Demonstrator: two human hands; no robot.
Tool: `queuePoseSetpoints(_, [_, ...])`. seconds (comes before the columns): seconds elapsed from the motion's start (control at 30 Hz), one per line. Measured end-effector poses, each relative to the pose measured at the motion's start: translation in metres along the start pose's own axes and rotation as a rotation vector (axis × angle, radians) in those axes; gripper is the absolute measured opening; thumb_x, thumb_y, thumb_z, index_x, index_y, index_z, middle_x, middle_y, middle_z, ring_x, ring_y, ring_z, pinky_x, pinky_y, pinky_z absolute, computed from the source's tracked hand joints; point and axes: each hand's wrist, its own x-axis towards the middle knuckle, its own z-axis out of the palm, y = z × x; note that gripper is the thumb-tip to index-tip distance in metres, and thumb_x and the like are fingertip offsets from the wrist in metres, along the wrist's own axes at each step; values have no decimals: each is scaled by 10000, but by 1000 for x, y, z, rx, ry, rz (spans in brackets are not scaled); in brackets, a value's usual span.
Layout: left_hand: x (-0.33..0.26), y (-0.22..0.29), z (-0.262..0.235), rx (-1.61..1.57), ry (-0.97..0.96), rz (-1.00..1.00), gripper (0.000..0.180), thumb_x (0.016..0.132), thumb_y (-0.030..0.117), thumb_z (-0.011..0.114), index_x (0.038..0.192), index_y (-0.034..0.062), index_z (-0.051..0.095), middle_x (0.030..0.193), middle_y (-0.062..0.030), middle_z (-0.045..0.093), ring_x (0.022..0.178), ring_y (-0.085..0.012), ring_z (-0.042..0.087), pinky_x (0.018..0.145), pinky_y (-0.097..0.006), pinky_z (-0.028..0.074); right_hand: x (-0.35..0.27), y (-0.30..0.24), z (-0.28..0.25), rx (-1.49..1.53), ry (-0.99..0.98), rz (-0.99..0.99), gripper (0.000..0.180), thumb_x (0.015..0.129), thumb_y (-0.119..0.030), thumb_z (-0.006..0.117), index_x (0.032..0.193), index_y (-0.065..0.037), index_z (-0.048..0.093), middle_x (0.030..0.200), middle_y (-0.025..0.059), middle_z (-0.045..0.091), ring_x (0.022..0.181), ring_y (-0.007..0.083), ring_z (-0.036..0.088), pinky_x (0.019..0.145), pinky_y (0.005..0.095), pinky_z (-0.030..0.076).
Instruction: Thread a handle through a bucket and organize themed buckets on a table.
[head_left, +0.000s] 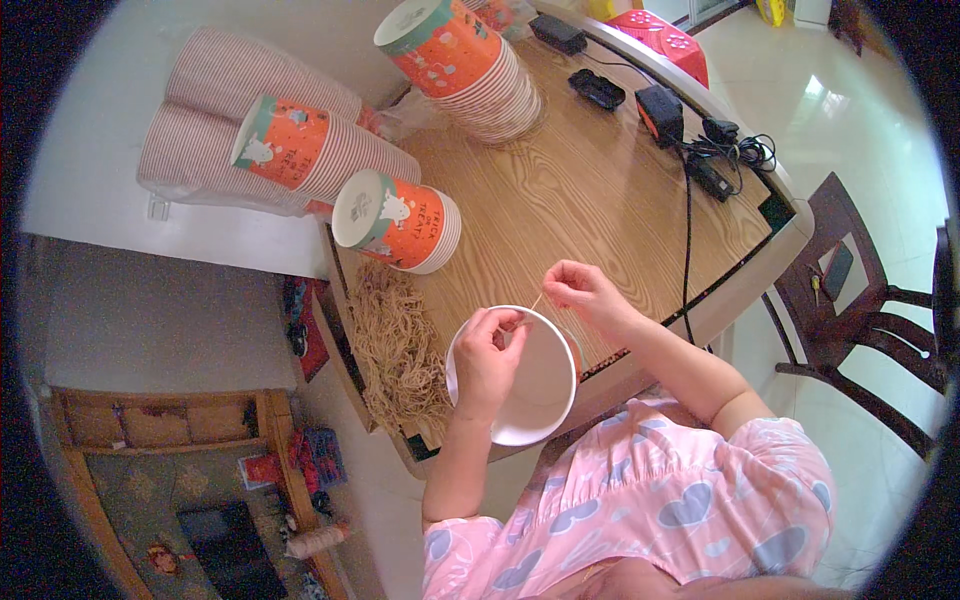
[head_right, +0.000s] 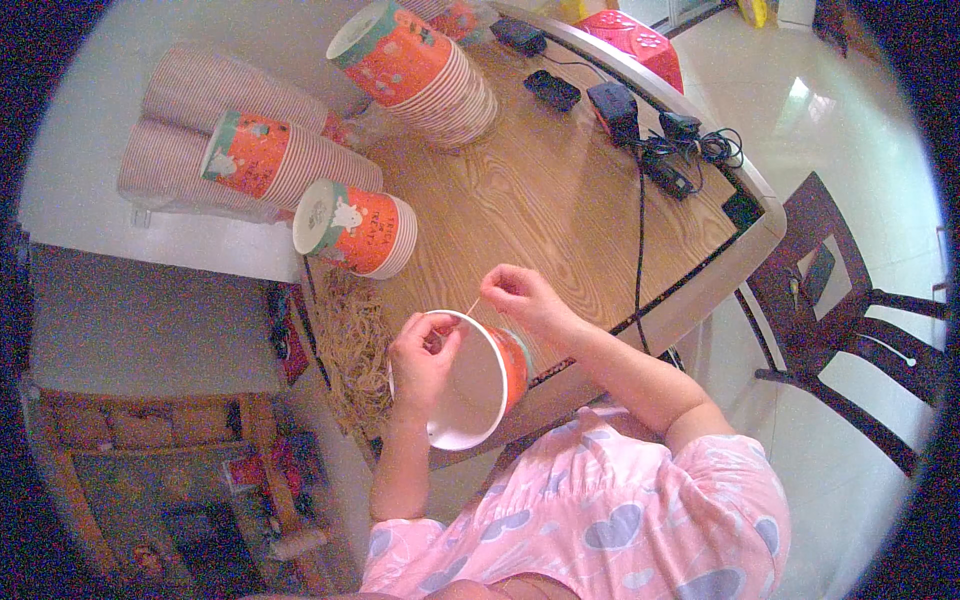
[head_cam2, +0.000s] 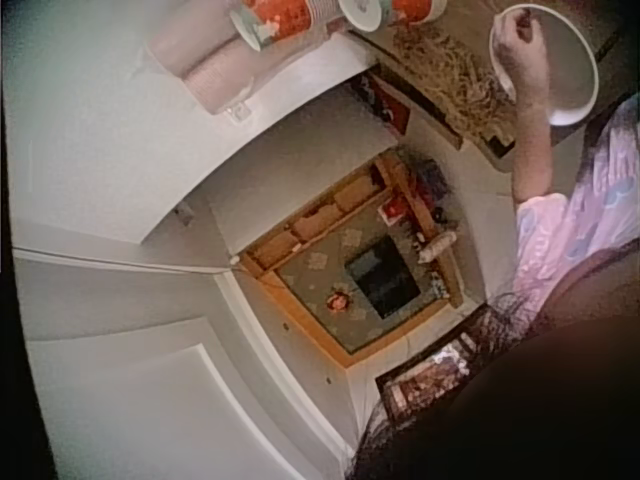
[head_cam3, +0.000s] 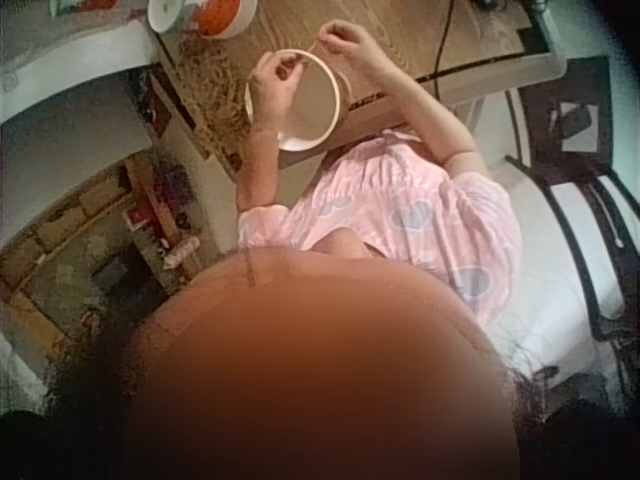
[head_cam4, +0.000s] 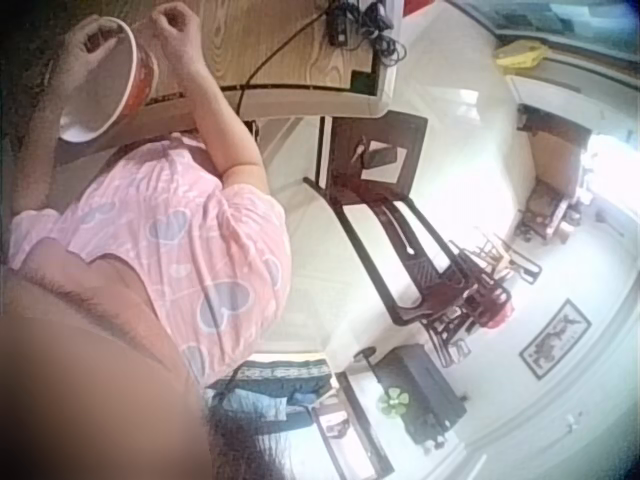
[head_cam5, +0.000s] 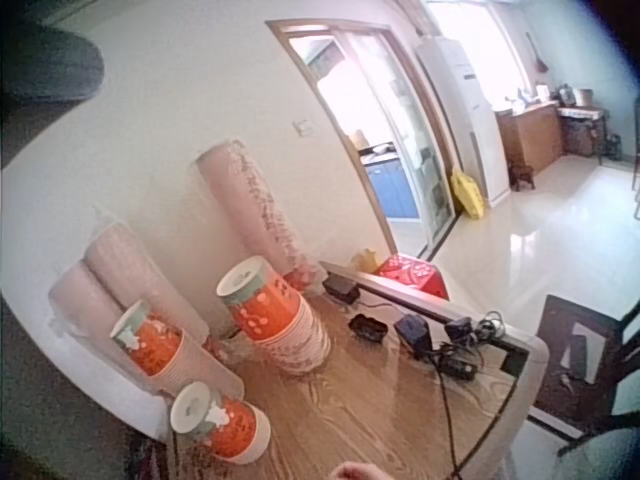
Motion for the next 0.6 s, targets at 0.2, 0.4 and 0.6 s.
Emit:
queuePoseSetpoints(0.2, [-1,-4,1,-27,52,1,77,756,37,665,824,22,633,746,-45,594,555,-120,520,523,-255,430,-5,-10,1,90,64,-8,86,897,-119,550,910,-34,544,802,-7,556,733,62,499,671,208,425])
queuePoseSetpoints(0.4, [-3,8,0,-279,78,-142,117,786,16,651,900,33,624,721,-20,583,583,-75,519,534,-220,431,-20,-44,23,-408,12,-359,109,820,-87,633,887,-25,573,995,75,538,907,150,532,775,261,449])
queuePoseSetpoints(0.6, [-4,-3,2,-395,-27,-79,138,806,6,635,942,24,623,743,21,577,620,-44,518,546,-200,425,-17,-50,35,-625,-96,-587,171,774,-68,652,919,-39,565,972,99,533,976,240,516,839,325,427])
